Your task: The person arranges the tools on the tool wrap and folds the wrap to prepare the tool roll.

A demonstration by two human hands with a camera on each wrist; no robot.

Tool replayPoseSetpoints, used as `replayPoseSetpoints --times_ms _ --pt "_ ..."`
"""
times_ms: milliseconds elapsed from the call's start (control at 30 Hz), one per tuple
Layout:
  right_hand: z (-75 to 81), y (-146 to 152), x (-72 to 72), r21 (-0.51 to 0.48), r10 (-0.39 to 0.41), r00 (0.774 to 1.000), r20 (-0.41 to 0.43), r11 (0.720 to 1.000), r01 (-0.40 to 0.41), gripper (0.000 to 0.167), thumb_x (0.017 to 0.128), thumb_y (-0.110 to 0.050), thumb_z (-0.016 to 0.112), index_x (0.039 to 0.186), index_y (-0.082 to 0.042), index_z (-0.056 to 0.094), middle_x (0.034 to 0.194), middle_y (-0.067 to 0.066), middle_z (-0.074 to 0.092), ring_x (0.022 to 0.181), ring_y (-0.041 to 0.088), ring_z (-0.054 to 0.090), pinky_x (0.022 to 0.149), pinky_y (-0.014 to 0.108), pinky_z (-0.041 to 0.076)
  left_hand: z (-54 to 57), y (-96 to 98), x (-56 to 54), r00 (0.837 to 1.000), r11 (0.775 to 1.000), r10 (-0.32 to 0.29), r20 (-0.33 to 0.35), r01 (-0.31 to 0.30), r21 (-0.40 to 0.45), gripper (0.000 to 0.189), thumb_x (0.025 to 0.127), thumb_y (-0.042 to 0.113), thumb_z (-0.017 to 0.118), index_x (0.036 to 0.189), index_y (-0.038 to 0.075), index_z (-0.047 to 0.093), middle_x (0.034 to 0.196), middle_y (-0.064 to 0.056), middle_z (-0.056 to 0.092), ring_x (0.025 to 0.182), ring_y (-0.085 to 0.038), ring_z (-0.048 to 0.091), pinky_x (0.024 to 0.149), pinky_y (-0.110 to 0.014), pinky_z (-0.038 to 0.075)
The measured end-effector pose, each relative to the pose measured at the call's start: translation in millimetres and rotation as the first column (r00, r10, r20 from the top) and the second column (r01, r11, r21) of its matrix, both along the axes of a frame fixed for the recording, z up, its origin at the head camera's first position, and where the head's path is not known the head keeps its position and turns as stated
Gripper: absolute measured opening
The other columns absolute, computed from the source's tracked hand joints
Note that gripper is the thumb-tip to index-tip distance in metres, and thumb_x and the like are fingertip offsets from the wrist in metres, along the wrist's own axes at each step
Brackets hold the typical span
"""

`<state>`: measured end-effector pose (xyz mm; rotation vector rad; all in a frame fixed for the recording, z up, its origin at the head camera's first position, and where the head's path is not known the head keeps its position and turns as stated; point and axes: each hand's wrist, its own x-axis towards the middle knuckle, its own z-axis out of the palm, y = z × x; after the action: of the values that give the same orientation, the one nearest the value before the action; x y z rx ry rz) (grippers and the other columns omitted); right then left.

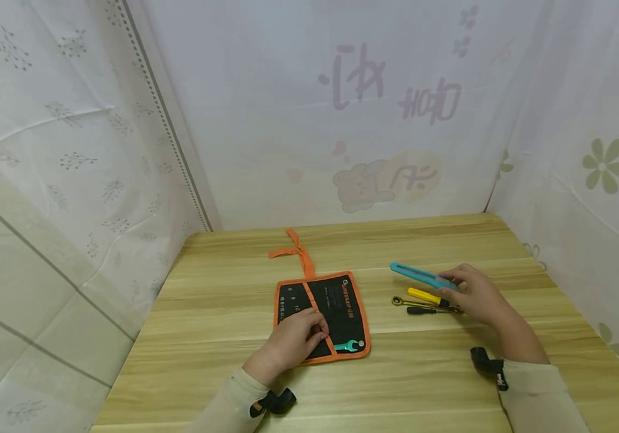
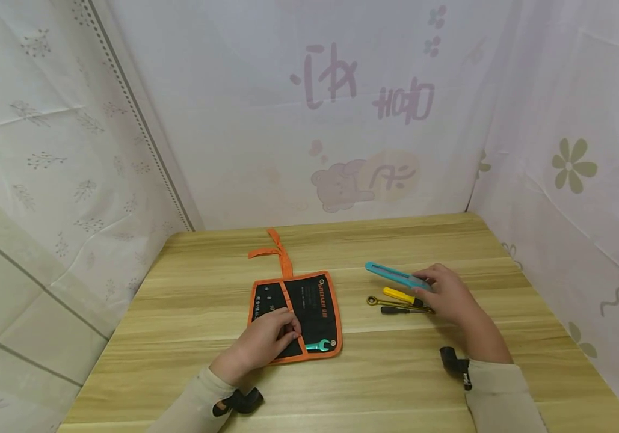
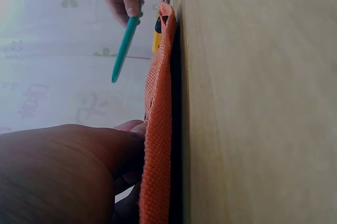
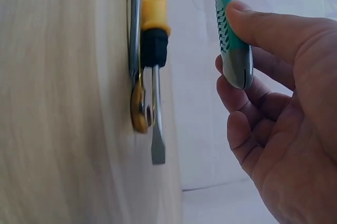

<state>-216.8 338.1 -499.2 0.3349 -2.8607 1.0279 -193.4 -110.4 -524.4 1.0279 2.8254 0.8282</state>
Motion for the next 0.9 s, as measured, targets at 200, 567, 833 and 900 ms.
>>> replayPoseSetpoints --times_ms 200,567,833,900 --pt "2.4 -10.6 1.8 -0.009 0.013 0.998 -0.057 1.0 -0.014 0.037 0.098 -0.022 0.078 0.13 -0.004 0.072 0.11 0.005 0.063 0.098 0.024 0.06 0.069 0.03 0.051 -1.0 -0.4 -0.1 1.0 1.0 0.003 0.003 -0.003 0.003 0.004 0.101 0.021 0.073 0.099 0.02 0.07 0.092 0.014 0.057 0.076 -0.001 0.053 0.069 -0.022 0.05" --pt "1.8 -29.5 3.5 -0.023 0.081 0.991 -0.103 0.996 -0.083 0.033 0.095 -0.014 0.08 0.126 -0.007 0.074 0.109 0.002 0.064 0.094 0.02 0.058 0.064 0.028 0.047 1.0 0.0 2.1 1.0 1.0 0.001 -0.007 -0.001 0.002 0.005 0.101 0.019 0.073 0.099 0.022 0.07 0.092 0.014 0.056 0.075 0.001 0.053 0.068 -0.022 0.05" --pt "2.6 -43.1 5.1 -0.018 0.149 0.98 -0.131 0.988 -0.153 0.033 0.094 -0.008 0.08 0.126 -0.007 0.074 0.109 -0.001 0.064 0.095 0.017 0.06 0.067 0.027 0.047 -1.0 0.8 2.6 1.0 1.0 0.0 -0.009 0.0 0.002 0.006 0.102 0.021 0.073 0.099 0.025 0.069 0.093 0.016 0.056 0.076 0.002 0.053 0.068 -0.021 0.05" --pt "3.9 -46.9 6.1 -0.01 0.163 0.977 -0.14 0.986 -0.166 0.033 0.093 -0.008 0.081 0.126 -0.007 0.074 0.108 -0.001 0.064 0.095 0.016 0.06 0.067 0.028 0.047 -1.1 1.2 2.8 1.0 1.0 -0.002 -0.01 0.002 0.0 0.006 0.102 0.021 0.073 0.099 0.025 0.069 0.093 0.016 0.056 0.076 0.002 0.054 0.068 -0.021 0.051"
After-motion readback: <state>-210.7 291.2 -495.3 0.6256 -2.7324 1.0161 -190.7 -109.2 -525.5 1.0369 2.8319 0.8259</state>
